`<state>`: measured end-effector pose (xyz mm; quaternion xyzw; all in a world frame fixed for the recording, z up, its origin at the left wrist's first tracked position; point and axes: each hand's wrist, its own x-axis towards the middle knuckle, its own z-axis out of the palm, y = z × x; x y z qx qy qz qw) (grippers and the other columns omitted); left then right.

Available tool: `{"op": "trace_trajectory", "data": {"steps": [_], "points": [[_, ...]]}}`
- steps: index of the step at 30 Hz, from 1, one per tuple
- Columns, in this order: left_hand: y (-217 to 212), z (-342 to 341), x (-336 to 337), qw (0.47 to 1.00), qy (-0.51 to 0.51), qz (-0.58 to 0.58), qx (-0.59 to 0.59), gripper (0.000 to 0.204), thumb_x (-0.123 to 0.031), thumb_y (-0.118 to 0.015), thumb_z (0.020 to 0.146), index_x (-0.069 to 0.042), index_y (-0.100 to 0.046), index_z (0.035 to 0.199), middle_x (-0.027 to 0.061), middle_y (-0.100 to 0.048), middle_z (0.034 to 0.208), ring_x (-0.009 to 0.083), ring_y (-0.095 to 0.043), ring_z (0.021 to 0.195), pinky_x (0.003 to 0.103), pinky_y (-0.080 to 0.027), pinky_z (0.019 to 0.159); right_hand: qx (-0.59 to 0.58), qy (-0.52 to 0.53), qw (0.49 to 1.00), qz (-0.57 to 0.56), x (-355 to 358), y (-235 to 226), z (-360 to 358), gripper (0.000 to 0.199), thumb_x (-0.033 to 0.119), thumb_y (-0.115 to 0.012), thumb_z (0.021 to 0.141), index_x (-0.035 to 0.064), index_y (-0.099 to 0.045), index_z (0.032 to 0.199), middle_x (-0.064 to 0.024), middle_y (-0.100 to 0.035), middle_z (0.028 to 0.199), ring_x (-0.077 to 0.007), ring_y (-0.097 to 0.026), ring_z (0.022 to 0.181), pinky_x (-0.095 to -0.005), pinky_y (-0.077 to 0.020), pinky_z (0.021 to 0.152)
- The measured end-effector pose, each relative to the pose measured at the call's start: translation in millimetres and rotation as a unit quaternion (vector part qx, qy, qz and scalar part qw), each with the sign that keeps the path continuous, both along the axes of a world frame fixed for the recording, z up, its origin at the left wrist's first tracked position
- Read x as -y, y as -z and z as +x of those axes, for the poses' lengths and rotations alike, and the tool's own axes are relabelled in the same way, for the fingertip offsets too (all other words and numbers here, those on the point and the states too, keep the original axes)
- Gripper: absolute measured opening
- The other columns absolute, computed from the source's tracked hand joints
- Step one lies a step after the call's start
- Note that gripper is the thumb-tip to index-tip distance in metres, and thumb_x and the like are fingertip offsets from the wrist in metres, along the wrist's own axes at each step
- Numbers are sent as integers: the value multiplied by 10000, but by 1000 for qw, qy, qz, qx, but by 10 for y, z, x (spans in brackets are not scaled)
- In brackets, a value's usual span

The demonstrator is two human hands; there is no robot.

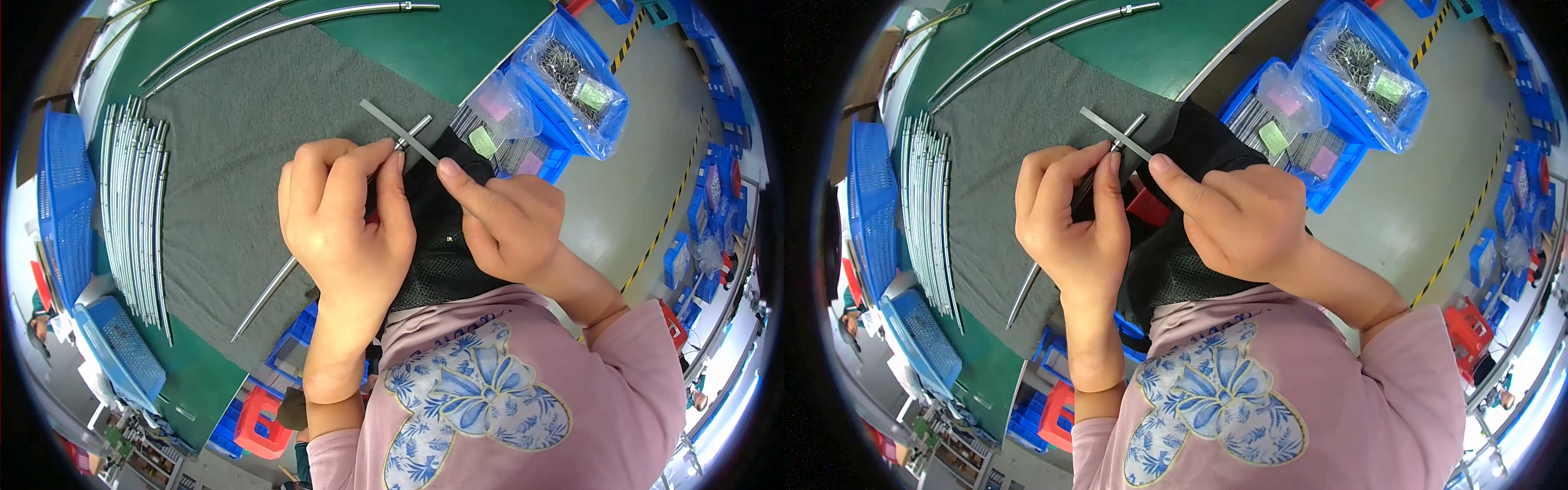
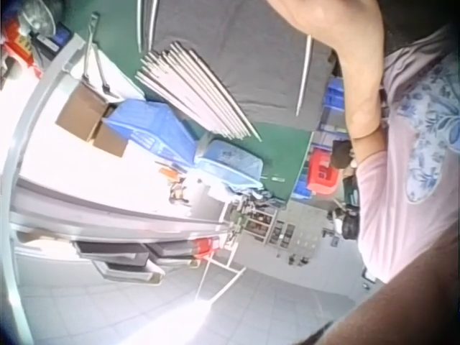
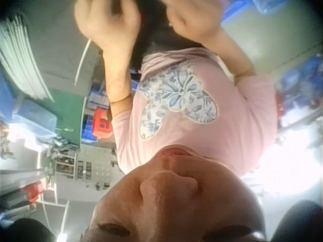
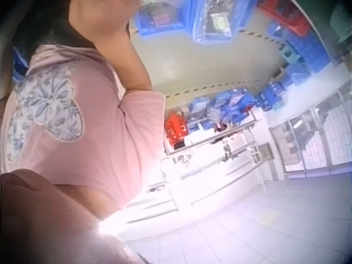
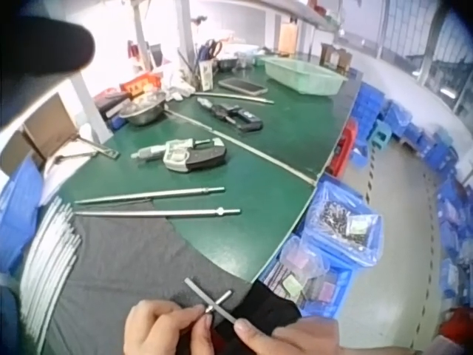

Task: Using a small metal file to smooth or refine the fitting at the end of a metal rod on a workbench.

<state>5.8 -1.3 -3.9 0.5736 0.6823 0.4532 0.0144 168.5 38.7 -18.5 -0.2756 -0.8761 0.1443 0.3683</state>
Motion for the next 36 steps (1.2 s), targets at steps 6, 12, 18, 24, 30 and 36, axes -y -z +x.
{"op": "trace_trajectory", "data": {"steps": [6,12,18,24,30,36], "points": [[8,5,-22,1000,17,5,-3,152,39,-721,677,-48,-633,766,59,-557,755,234,-492,638,329,-404,562,56,9,998,-14,-30,-157,-102,511,-35,-603,648,46,-674,1148,-8,-406,515,-170,-403,402,-321,-300,409],[38,18,-17,1000,20,21,6,153,54,-710,670,-33,-616,753,63,-555,754,239,-487,637,334,-401,556,121,-9,992,-17,50,-196,86,520,-38,-595,663,60,-660,1170,-7,-440,506,-172,-415,400,-314,-313,420],[21,6,-31,999,25,35,-10,157,61,-705,664,-33,-608,744,66,-547,755,242,-477,634,338,-397,553,95,-14,995,-22,-66,-264,-55,540,-41,-601,665,69,-652,1192,-9,-466,523,-182,-426,402,-323,-327,425],[28,25,-31,999,17,31,-21,168,63,-703,656,-35,-607,751,67,-538,751,244,-476,633,342,-394,544,113,-14,993,-17,-69,-291,-10,525,69,-650,648,90,-654,1172,24,-420,542,-149,-441,430,-309,-331,414],[46,13,-20,999,22,31,-33,174,65,-697,644,-34,-610,759,67,-542,757,246,-477,625,339,-394,536,49,4,999,-12,113,27,75,499,-25,-599,649,39,-669,1139,6,-423,517,-157,-391,393,-307,-296,401],[27,-16,-52,998,32,41,-26,173,60,-689,638,-31,-615,765,65,-539,759,243,-473,617,337,-393,522,2,12,1000,25,-15,112,-157,490,-34,-595,654,22,-669,1135,7,-405,507,-159,-370,383,-308,-283,401]]}}
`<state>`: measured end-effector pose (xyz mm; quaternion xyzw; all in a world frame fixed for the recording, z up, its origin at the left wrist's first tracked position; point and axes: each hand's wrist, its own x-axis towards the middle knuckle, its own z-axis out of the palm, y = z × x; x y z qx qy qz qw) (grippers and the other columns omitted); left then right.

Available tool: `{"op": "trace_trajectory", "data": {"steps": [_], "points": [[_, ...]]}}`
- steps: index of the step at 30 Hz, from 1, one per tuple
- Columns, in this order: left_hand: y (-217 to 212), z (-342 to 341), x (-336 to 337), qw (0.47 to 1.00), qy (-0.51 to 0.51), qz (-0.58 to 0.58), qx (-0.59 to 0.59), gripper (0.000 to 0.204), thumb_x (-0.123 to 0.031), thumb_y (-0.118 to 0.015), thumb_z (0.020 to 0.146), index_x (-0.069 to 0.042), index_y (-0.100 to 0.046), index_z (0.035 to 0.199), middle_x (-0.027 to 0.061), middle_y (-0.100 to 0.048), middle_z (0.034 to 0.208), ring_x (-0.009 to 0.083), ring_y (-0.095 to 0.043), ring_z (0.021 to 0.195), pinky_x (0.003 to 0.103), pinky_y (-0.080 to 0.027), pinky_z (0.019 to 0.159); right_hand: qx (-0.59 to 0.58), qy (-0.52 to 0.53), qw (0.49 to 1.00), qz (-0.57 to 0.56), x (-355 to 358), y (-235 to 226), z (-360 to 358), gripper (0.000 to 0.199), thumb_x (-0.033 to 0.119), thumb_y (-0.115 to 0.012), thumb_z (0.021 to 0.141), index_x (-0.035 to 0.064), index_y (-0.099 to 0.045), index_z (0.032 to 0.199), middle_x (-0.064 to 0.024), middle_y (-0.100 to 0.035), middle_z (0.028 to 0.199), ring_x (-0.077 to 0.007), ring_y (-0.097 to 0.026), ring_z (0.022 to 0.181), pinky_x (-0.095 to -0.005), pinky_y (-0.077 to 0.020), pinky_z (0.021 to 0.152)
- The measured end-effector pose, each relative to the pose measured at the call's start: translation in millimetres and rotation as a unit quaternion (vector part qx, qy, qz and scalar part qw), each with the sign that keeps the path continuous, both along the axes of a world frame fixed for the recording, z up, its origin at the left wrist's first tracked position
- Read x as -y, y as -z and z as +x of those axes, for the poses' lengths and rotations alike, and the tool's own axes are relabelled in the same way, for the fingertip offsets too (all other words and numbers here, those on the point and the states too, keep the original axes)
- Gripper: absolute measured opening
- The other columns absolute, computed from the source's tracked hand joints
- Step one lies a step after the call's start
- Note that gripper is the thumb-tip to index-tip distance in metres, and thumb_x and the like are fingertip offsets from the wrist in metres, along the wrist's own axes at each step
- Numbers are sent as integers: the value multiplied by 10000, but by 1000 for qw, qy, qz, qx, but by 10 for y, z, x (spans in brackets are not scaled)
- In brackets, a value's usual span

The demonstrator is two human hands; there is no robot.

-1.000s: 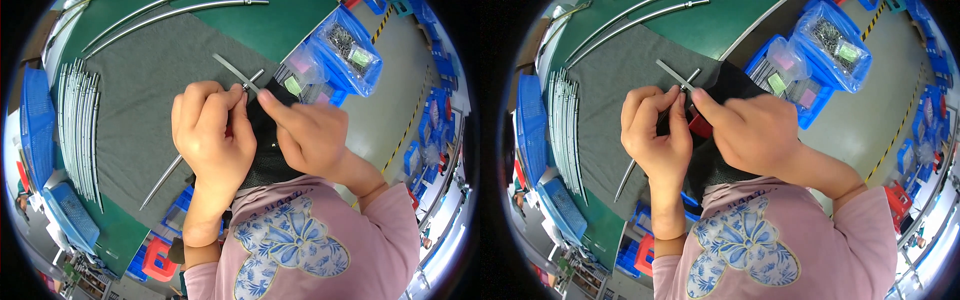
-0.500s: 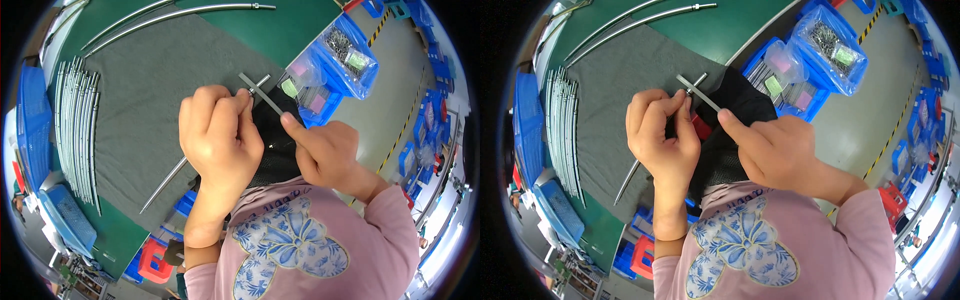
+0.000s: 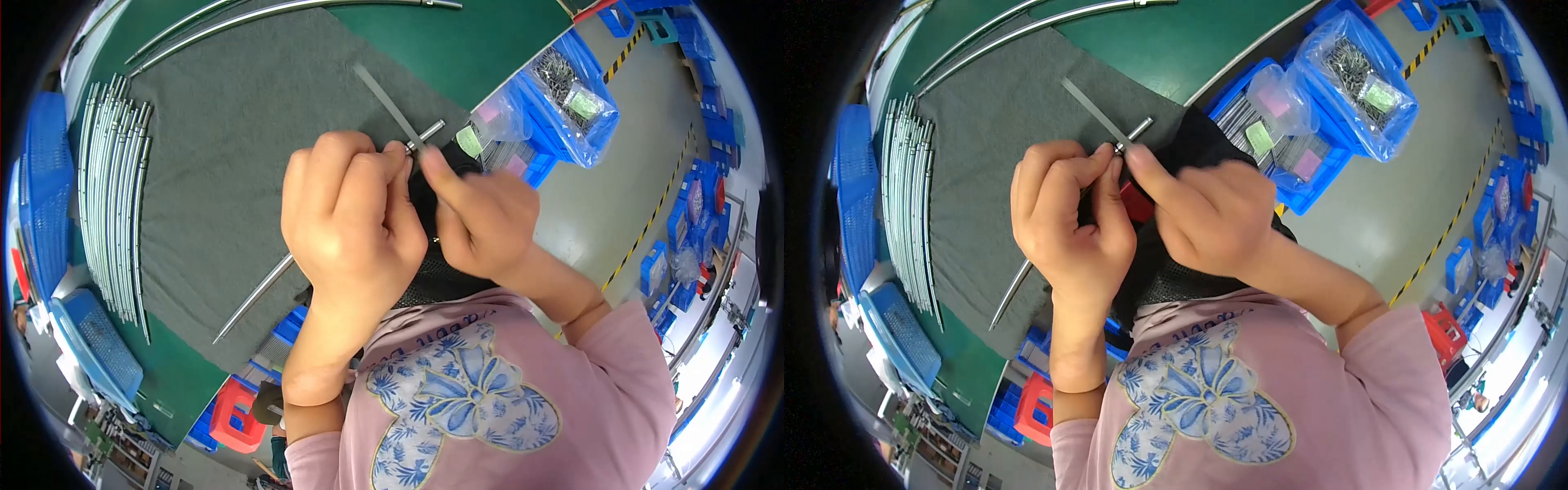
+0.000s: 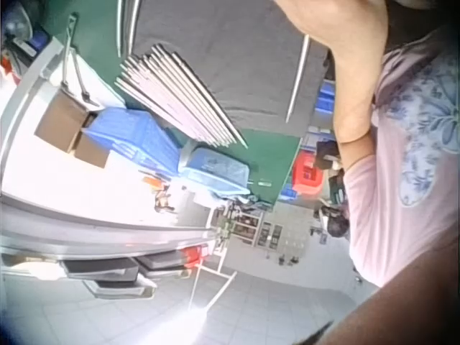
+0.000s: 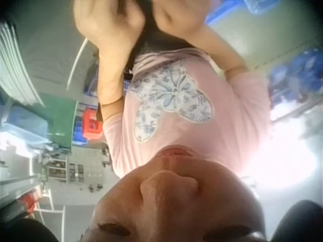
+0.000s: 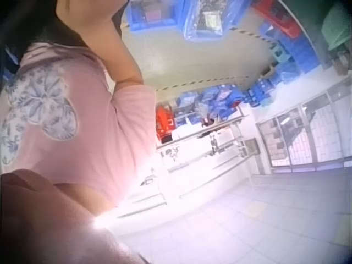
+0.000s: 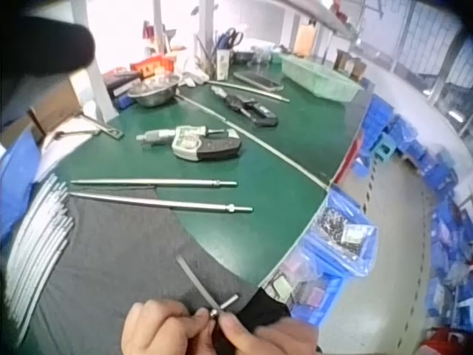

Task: Using a small metal file to smooth or refine the fitting at the end of a metal rod on a workbench.

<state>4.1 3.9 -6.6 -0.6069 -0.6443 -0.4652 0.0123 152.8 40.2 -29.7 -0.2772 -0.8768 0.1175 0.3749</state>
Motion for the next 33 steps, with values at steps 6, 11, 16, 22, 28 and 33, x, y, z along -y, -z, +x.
{"op": "trace_trajectory", "data": {"steps": [6,11,16,22,28,33], "points": [[-6,-3,10,1000,-4,-12,-13,181,63,-683,626,-26,-613,766,65,-538,758,242,-471,613,337,-392,521,-13,-18,1000,4,-64,56,-48,485,-54,-613,664,-4,-654,1145,-4,-423,519,-171,-389,397,-316,-287,417],[20,20,68,1000,-9,-5,-10,176,65,-679,625,-24,-611,760,67,-533,754,242,-466,608,339,-390,518,-48,-13,999,6,81,289,21,483,-52,-622,671,-14,-648,1152,-15,-427,525,-180,-404,403,-316,-298,418],[27,6,31,1000,-6,-12,-2,161,69,-679,635,-27,-606,742,69,-530,755,247,-472,611,342,-394,520,-42,-33,999,4,-47,187,-63,451,-64,-641,683,-36,-647,1132,-35,-479,544,-182,-435,411,-310,-310,416],[-25,45,-59,1000,-3,-3,-8,144,55,-677,653,-23,-590,738,79,-528,762,264,-472,615,362,-387,519,-41,-27,998,26,-130,214,2,459,-19,-642,676,-6,-659,1134,-11,-429,530,-166,-413,416,-301,-301,417],[21,75,-55,999,-10,-36,-4,105,40,-657,690,-14,-576,731,94,-534,771,287,-491,632,384,-401,526,-48,-19,999,-5,-7,428,239,472,-5,-610,696,27,-663,1164,2,-393,502,-170,-363,384,-320,-292,410],[-16,94,125,998,-25,-48,27,149,55,-666,681,-16,-535,690,111,-538,753,302,-507,643,390,-419,546,17,-33,999,-18,-86,-21,-25,405,2,-636,712,42,-682,1113,-25,-486,507,-197,-476,402,-332,-356,400]]}}
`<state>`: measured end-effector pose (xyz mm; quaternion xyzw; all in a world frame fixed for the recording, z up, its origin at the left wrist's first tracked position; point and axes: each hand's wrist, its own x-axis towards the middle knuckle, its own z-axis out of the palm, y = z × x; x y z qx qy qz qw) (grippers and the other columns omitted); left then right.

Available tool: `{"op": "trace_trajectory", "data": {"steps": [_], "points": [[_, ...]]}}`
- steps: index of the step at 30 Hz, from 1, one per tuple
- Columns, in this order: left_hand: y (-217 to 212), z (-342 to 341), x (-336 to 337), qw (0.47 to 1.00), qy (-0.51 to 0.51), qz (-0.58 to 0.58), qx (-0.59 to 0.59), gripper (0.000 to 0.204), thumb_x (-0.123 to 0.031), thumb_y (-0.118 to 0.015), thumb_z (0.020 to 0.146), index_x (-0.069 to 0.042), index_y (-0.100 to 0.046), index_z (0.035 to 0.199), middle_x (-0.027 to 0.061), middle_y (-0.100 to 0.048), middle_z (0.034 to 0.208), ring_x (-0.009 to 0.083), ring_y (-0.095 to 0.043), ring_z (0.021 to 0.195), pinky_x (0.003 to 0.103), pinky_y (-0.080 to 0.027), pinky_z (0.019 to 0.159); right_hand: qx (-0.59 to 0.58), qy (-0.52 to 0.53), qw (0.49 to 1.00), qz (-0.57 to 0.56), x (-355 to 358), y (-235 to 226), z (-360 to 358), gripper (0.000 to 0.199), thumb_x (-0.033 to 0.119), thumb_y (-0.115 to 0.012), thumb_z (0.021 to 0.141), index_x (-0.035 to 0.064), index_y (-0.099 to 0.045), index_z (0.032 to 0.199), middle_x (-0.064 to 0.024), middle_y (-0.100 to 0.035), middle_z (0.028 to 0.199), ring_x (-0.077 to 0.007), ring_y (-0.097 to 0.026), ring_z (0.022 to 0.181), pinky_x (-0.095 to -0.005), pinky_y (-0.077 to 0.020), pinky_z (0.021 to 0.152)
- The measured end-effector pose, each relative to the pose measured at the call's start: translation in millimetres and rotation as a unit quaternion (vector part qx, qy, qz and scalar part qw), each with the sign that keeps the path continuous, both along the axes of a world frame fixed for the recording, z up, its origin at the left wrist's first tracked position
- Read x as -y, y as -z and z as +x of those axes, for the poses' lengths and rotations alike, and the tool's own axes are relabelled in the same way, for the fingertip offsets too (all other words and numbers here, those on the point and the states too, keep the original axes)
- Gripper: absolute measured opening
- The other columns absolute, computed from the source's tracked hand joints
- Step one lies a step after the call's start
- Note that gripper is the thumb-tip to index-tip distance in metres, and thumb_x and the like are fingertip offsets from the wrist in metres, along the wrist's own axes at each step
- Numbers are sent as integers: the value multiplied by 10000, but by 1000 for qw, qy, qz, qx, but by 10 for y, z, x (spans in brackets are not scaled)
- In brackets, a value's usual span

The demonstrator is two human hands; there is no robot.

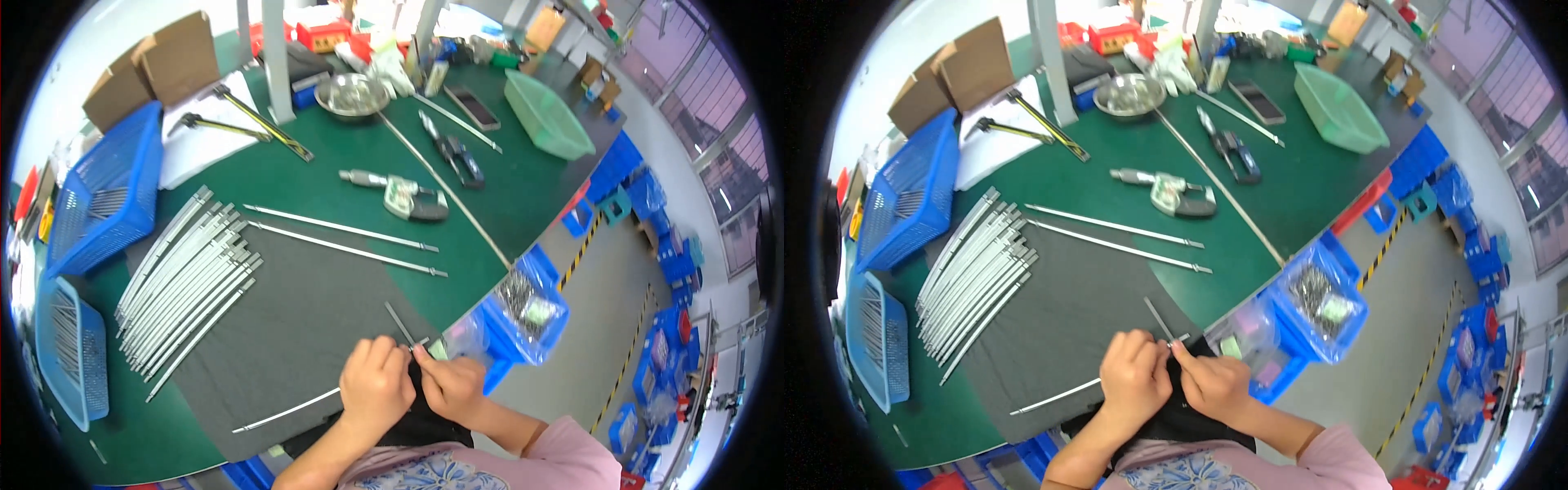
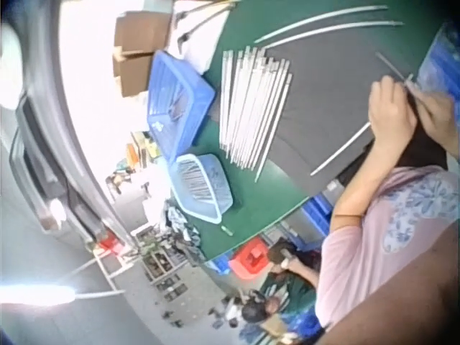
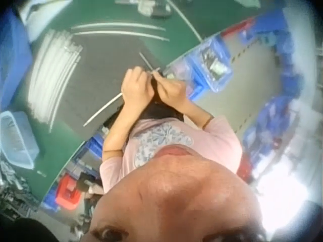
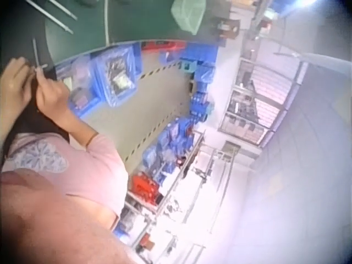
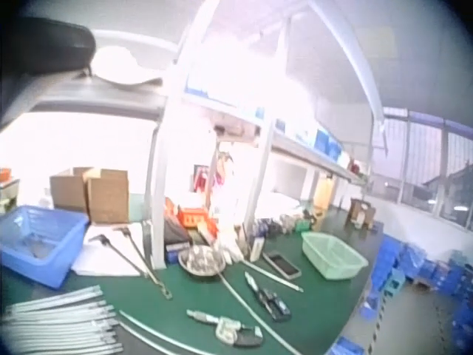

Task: Using a small metal file to smooth or refine the fitting at the end of a metal rod on a workbench.

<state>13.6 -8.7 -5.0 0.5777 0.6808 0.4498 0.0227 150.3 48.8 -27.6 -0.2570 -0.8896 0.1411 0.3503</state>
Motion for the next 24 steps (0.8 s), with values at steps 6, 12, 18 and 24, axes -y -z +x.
{"op": "trace_trajectory", "data": {"steps": [6,12,18,24], "points": [[47,48,-67,1000,2,25,-11,117,20,-670,670,-24,-563,689,80,-523,741,276,-508,648,376,-432,546,11,19,1000,4,17,-100,115,333,-4,-629,726,35,-706,1047,-54,-545,531,-202,-522,405,-325,-392,400],[89,51,-102,999,-7,28,-13,102,8,-672,663,-36,-586,696,66,-525,742,264,-516,660,365,-442,551,7,36,999,2,40,-13,197,343,4,-640,730,49,-702,1064,-62,-573,554,-206,-533,413,-329,-397,400],[84,56,-131,1000,-6,22,-16,69,-33,-658,690,-45,-593,712,62,-488,735,260,-512,677,366,-454,568,-13,23,1000,7,-101,-80,-2,363,20,-638,728,63,-699,1084,-58,-591,574,-199,-546,417,-332,-423,418],[62,56,-106,1000,-8,20,-14,89,-9,-667,673,-46,-592,703,60,-507,735,260,-515,665,369,-449,560,28,42,999,-18,3,-194,121,367,30,-638,716,66,-705,1076,-47,-585,545,-192,-548,415,-323,-428,420]]}}
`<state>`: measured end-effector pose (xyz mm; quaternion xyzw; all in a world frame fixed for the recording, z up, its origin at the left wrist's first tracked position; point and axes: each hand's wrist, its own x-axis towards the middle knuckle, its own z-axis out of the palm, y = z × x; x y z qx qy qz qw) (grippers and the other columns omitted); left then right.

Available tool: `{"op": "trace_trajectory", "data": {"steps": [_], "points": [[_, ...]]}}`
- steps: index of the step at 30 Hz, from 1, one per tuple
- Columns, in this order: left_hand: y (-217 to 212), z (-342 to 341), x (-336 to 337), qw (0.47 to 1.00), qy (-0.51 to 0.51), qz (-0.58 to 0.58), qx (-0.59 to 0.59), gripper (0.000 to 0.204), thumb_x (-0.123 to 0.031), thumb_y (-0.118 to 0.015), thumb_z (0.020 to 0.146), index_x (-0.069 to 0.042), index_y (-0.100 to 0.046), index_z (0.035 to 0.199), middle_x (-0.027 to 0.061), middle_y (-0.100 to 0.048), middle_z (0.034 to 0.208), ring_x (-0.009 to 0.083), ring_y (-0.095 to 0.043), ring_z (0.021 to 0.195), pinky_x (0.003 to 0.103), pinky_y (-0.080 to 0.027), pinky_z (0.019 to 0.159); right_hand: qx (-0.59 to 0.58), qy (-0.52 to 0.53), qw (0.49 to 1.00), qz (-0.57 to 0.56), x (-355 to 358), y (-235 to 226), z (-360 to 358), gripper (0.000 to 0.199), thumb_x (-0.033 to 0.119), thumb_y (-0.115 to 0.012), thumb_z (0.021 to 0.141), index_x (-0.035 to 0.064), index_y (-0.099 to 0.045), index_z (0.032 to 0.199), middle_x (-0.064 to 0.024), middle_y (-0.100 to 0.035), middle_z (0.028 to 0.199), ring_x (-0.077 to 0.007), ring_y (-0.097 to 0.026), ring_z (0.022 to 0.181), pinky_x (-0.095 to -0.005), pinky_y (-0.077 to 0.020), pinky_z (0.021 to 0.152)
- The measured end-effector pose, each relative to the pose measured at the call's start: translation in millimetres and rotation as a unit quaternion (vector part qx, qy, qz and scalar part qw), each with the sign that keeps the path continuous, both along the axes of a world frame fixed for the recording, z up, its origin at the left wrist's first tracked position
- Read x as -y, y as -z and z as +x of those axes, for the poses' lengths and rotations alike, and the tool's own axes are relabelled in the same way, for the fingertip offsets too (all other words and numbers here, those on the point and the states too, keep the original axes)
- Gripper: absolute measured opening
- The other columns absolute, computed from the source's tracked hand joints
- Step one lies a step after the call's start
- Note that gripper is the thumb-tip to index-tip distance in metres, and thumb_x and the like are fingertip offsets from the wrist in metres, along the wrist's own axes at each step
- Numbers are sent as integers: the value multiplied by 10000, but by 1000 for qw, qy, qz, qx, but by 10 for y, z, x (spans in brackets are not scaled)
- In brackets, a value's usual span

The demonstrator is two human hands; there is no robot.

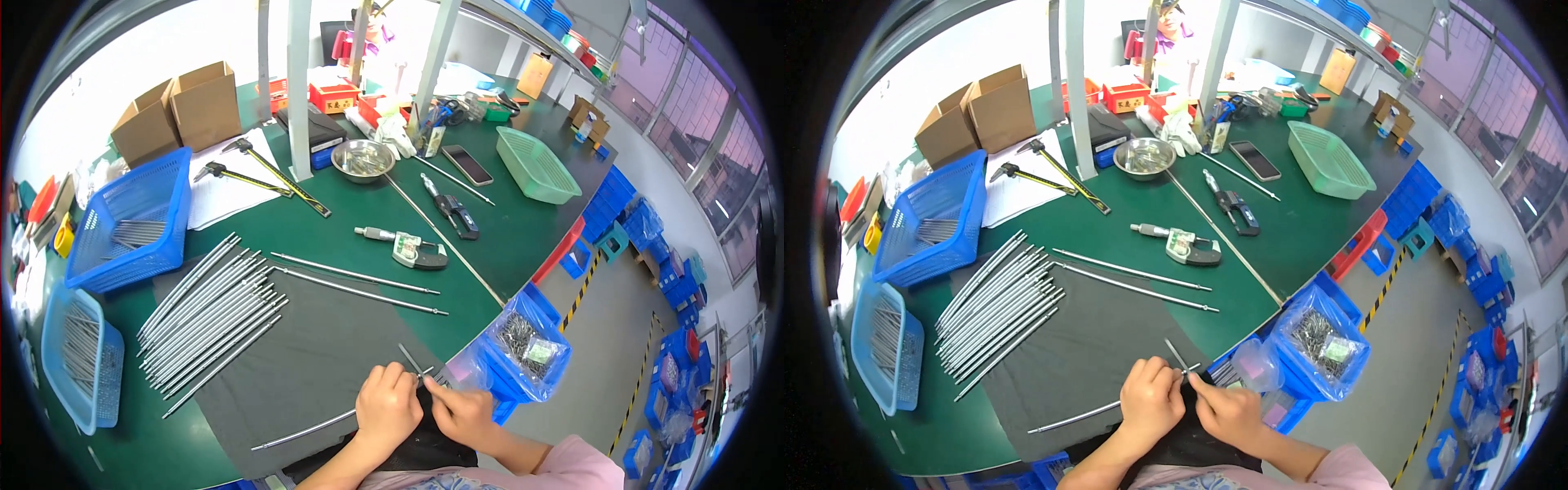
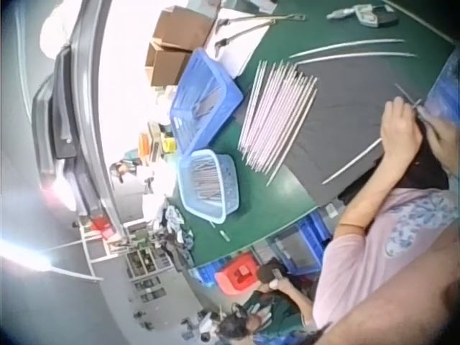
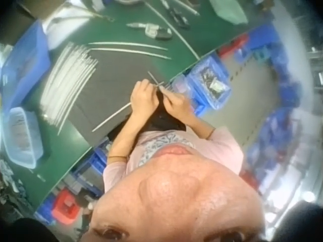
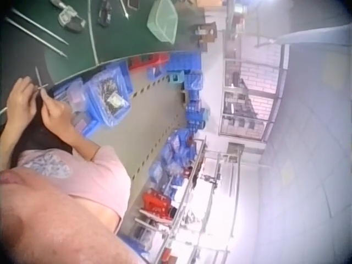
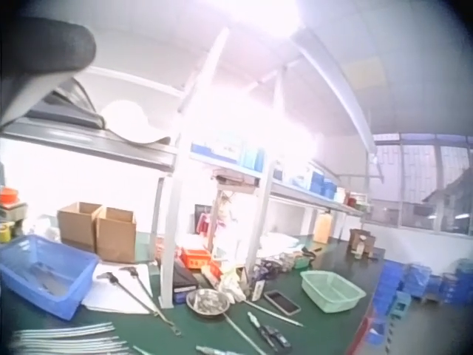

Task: Using a small metal file to smooth or refine the fitting at the end of a metal rod on a workbench.

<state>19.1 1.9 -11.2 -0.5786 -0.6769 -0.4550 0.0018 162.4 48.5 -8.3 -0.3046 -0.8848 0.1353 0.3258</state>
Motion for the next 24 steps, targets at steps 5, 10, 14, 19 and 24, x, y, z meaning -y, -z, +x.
{"op": "trace_trajectory", "data": {"steps": [5,10,14,19,24], "points": [[28,-30,11,1000,-1,16,14,103,11,-673,660,-43,-592,693,60,-520,731,261,-514,649,370,-439,550,-7,-10,1000,22,82,187,111,370,18,-643,702,71,-709,1063,-46,-568,533,-189,-527,397,-322,-414,409],[10,-26,24,1000,-1,-4,-6,70,-24,-658,687,-47,-596,710,59,-502,742,259,-513,672,365,-451,566,-28,-17,999,5,-59,74,-114,377,-1,-628,699,60,-713,1061,-60,-566,523,-193,-530,393,-321,-416,404],[37,-29,11,1000,3,-3,2,64,-24,-655,690,-47,-597,706,58,-498,730,256,-512,663,368,-451,558,-31,11,999,-21,107,188,104,329,12,-650,712,58,-712,1032,-58,-577,542,-206,-537,407,-321,-412,405],[-9,-29,-60,1000,-7,4,7,114,18,-672,672,-37,-572,676,70,-533,732,272,-514,642,377,-437,544,-50,-8,998,24,-96,127,-154,368,0,-634,701,48,-712,1058,-51,-527,482,-197,-499,367,-315,-400,388],[-35,-23,-70,1000,2,18,7,110,19,-673,665,-34,-579,685,70,-529,732,272,-514,645,374,-437,547,-14,12,1000,11,-18,82,-2,363,15,-635,696,59,-708,1049,-45,-556,523,-196,-523,396,-314,-411,399]]}}
